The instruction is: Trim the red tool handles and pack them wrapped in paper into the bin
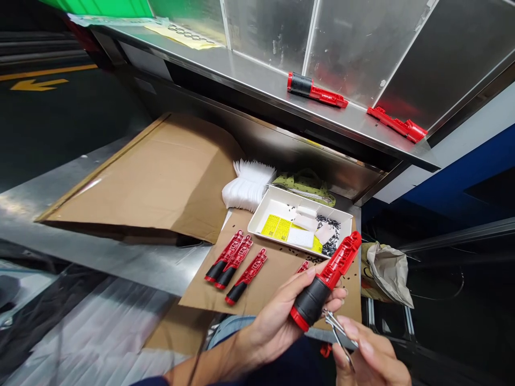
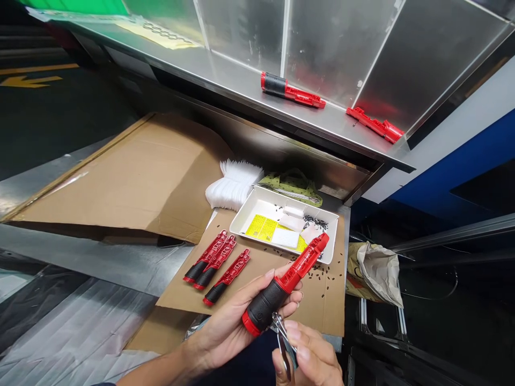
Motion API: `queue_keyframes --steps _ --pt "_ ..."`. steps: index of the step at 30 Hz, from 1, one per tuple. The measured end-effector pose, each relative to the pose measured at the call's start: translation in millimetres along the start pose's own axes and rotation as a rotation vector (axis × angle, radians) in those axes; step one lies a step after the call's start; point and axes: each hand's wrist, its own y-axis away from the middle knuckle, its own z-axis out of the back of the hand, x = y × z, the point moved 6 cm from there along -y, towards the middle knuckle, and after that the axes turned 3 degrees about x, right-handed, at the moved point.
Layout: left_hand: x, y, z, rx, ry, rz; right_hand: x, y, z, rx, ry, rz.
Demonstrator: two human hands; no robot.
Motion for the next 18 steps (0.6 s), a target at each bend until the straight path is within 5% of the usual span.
queue_keyframes --steps 5,12,18 --pt "0.5 -1.1 1.1 0.027 -0.014 -0.005 16.5 -23.2 -7.6 0.026 -0.113 0.085" --pt "-0.5 -4.7 -3.1 0.166 -0.036 -0.061 18.9 -15.0 -18.7 -0.167 -0.156 -0.118" --pt "-0.1 -4.1 -3.2 0.155 -0.029 -0.047 19.5 -23.2 -12.8 -0.044 -0.110 0.022"
